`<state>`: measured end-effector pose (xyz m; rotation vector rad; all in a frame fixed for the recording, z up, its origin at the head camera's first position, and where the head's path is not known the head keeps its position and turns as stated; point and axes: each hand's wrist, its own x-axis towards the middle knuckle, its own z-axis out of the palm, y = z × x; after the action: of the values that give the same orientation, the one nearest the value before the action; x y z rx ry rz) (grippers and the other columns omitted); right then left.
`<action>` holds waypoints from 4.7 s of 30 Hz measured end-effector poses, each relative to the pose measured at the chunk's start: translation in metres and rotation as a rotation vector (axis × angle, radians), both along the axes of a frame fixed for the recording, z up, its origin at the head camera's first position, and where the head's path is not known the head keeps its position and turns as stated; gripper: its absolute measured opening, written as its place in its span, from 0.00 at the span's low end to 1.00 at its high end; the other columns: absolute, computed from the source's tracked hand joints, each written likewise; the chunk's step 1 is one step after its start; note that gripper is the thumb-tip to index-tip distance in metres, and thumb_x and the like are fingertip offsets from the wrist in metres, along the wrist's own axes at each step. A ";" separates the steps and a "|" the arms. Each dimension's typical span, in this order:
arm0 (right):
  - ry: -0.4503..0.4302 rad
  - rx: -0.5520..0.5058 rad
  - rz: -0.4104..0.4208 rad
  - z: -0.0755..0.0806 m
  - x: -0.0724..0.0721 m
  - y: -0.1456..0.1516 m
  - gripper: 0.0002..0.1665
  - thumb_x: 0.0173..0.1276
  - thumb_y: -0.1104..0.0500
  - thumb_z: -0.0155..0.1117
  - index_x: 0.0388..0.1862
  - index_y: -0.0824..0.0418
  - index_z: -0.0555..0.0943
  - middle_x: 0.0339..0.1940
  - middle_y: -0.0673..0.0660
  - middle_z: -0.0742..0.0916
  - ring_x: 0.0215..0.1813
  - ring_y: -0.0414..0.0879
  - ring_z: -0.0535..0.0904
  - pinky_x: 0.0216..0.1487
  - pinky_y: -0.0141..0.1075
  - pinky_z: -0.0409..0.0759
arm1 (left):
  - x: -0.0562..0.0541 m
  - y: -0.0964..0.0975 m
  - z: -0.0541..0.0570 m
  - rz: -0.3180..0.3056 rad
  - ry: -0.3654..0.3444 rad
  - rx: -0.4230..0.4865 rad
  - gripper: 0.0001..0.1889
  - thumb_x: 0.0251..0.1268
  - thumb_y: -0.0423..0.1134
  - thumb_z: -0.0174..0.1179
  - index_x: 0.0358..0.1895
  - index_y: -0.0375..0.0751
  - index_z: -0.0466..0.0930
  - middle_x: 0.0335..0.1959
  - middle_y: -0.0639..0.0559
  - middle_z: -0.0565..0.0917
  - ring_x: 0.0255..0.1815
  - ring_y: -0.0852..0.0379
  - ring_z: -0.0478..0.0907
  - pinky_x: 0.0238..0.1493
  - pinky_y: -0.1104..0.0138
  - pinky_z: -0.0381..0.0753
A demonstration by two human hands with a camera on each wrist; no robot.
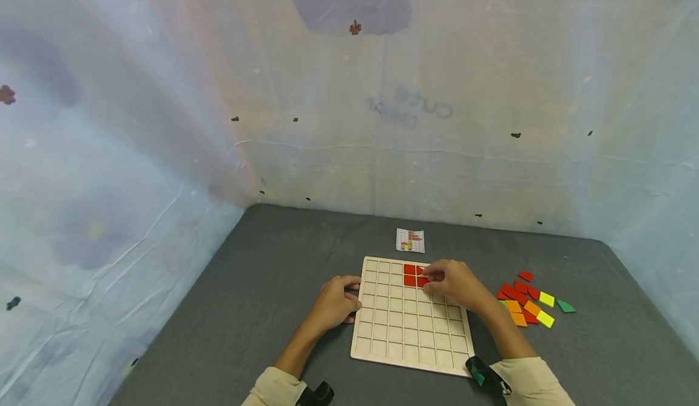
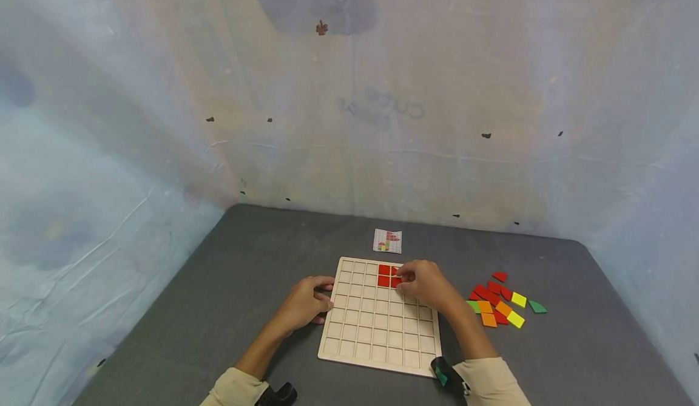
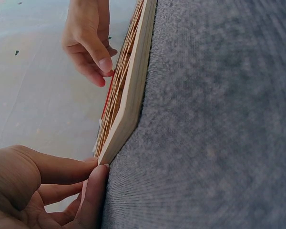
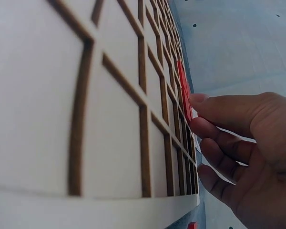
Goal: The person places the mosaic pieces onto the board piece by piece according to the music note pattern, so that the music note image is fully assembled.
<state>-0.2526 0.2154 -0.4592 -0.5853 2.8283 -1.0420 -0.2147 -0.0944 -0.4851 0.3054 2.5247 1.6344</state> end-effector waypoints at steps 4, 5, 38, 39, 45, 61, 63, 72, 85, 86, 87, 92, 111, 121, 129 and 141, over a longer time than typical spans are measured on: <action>0.000 -0.017 -0.007 0.001 0.002 0.002 0.17 0.68 0.62 0.76 0.53 0.67 0.88 0.39 0.52 0.88 0.41 0.43 0.81 0.40 0.37 0.82 | 0.000 0.000 0.000 0.001 -0.005 0.003 0.28 0.60 0.22 0.68 0.67 0.26 0.79 0.58 0.37 0.81 0.43 0.53 0.83 0.25 0.64 0.89; -0.003 -0.024 -0.015 0.001 0.003 0.003 0.17 0.68 0.62 0.76 0.54 0.66 0.88 0.39 0.52 0.88 0.41 0.43 0.81 0.40 0.36 0.82 | 0.000 0.000 0.000 0.000 -0.006 0.005 0.28 0.60 0.22 0.68 0.67 0.26 0.78 0.58 0.37 0.81 0.43 0.53 0.83 0.25 0.64 0.89; 0.085 0.004 -0.271 -0.003 0.019 0.059 0.29 0.67 0.60 0.77 0.66 0.64 0.83 0.59 0.65 0.85 0.56 0.60 0.82 0.47 0.50 0.85 | -0.001 0.000 -0.002 0.000 -0.009 0.015 0.28 0.60 0.22 0.68 0.67 0.27 0.79 0.57 0.39 0.82 0.41 0.55 0.84 0.24 0.63 0.89; 0.084 0.005 -0.272 -0.003 0.019 0.062 0.29 0.68 0.60 0.77 0.66 0.64 0.82 0.59 0.65 0.85 0.57 0.60 0.82 0.47 0.50 0.85 | -0.001 0.000 -0.002 0.000 -0.009 0.015 0.28 0.60 0.22 0.68 0.67 0.27 0.79 0.57 0.39 0.82 0.41 0.55 0.84 0.24 0.63 0.89; 0.087 0.023 -0.269 -0.005 0.020 0.074 0.30 0.67 0.60 0.78 0.67 0.65 0.82 0.60 0.66 0.85 0.57 0.60 0.81 0.50 0.52 0.84 | -0.001 0.000 -0.003 0.001 -0.004 0.012 0.28 0.60 0.22 0.68 0.67 0.26 0.79 0.58 0.38 0.82 0.42 0.54 0.84 0.24 0.64 0.89; 0.024 0.084 -0.260 -0.013 0.018 0.076 0.24 0.66 0.59 0.78 0.59 0.67 0.87 0.52 0.64 0.87 0.51 0.57 0.82 0.50 0.52 0.83 | 0.000 0.000 -0.002 0.008 0.006 0.003 0.28 0.61 0.22 0.68 0.66 0.27 0.79 0.57 0.37 0.81 0.42 0.53 0.84 0.24 0.65 0.88; 0.027 0.084 -0.253 -0.013 0.017 0.076 0.23 0.67 0.59 0.78 0.57 0.68 0.87 0.51 0.63 0.87 0.49 0.55 0.82 0.47 0.50 0.83 | 0.000 0.000 -0.002 0.009 0.001 0.000 0.28 0.61 0.22 0.68 0.67 0.27 0.79 0.58 0.38 0.81 0.42 0.54 0.84 0.24 0.65 0.88; 0.036 0.083 -0.230 -0.015 0.016 0.076 0.17 0.68 0.59 0.77 0.52 0.67 0.89 0.44 0.57 0.86 0.42 0.47 0.79 0.41 0.41 0.78 | 0.000 -0.001 -0.002 0.003 -0.007 0.018 0.28 0.61 0.22 0.68 0.67 0.27 0.78 0.58 0.37 0.80 0.44 0.52 0.84 0.25 0.64 0.89; 0.013 0.083 -0.240 -0.011 0.017 0.074 0.17 0.70 0.58 0.75 0.52 0.67 0.88 0.44 0.58 0.86 0.42 0.48 0.78 0.40 0.41 0.78 | 0.001 -0.001 0.000 0.000 -0.012 0.024 0.28 0.61 0.23 0.68 0.67 0.27 0.78 0.58 0.36 0.80 0.44 0.53 0.83 0.26 0.64 0.89; 0.012 0.083 -0.241 -0.011 0.016 0.074 0.17 0.70 0.58 0.75 0.52 0.66 0.88 0.44 0.57 0.87 0.42 0.47 0.79 0.40 0.40 0.79 | 0.001 -0.001 0.000 -0.001 -0.013 0.024 0.28 0.61 0.22 0.68 0.67 0.27 0.78 0.58 0.36 0.80 0.44 0.52 0.84 0.26 0.64 0.89; 0.010 0.081 -0.243 -0.011 0.016 0.074 0.17 0.70 0.57 0.75 0.52 0.66 0.88 0.43 0.57 0.87 0.42 0.47 0.79 0.40 0.39 0.79 | 0.000 -0.001 0.000 -0.002 -0.014 0.025 0.28 0.61 0.23 0.68 0.67 0.27 0.78 0.59 0.36 0.80 0.45 0.52 0.84 0.26 0.64 0.89; 0.030 0.057 -0.238 -0.011 0.016 0.071 0.16 0.71 0.57 0.75 0.53 0.65 0.89 0.42 0.55 0.88 0.39 0.44 0.79 0.37 0.37 0.78 | 0.000 -0.001 0.001 0.000 -0.006 0.023 0.28 0.61 0.22 0.68 0.67 0.26 0.78 0.58 0.37 0.81 0.44 0.53 0.84 0.25 0.65 0.89; 0.040 0.012 -0.188 -0.009 0.013 0.035 0.17 0.69 0.56 0.77 0.52 0.62 0.89 0.39 0.51 0.86 0.39 0.45 0.77 0.40 0.38 0.77 | 0.001 -0.001 0.000 0.000 -0.002 0.022 0.28 0.61 0.22 0.68 0.67 0.27 0.78 0.58 0.37 0.81 0.43 0.53 0.84 0.25 0.63 0.89; 0.043 -0.011 -0.150 -0.007 0.013 0.026 0.16 0.69 0.57 0.77 0.53 0.62 0.89 0.38 0.51 0.85 0.38 0.45 0.77 0.38 0.38 0.77 | 0.000 -0.002 -0.001 -0.007 0.003 0.020 0.28 0.61 0.23 0.68 0.68 0.27 0.78 0.58 0.37 0.81 0.42 0.55 0.84 0.25 0.66 0.89; 0.042 -0.014 -0.118 -0.007 0.013 0.021 0.15 0.71 0.59 0.75 0.53 0.63 0.88 0.38 0.51 0.86 0.38 0.44 0.78 0.37 0.36 0.78 | 0.000 -0.002 -0.002 -0.012 0.009 0.015 0.29 0.60 0.22 0.67 0.67 0.26 0.78 0.57 0.37 0.82 0.41 0.56 0.84 0.25 0.67 0.88; 0.030 0.008 -0.131 -0.007 0.017 0.020 0.05 0.70 0.63 0.73 0.44 0.62 0.91 0.42 0.54 0.87 0.41 0.45 0.79 0.41 0.40 0.81 | -0.001 -0.003 -0.002 -0.015 0.018 0.022 0.28 0.60 0.21 0.67 0.67 0.26 0.78 0.57 0.37 0.82 0.39 0.56 0.84 0.24 0.66 0.88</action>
<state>-0.2360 0.2352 -0.4660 -0.4234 2.9298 -1.0499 -0.2156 -0.0972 -0.4873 0.3418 2.5126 1.6622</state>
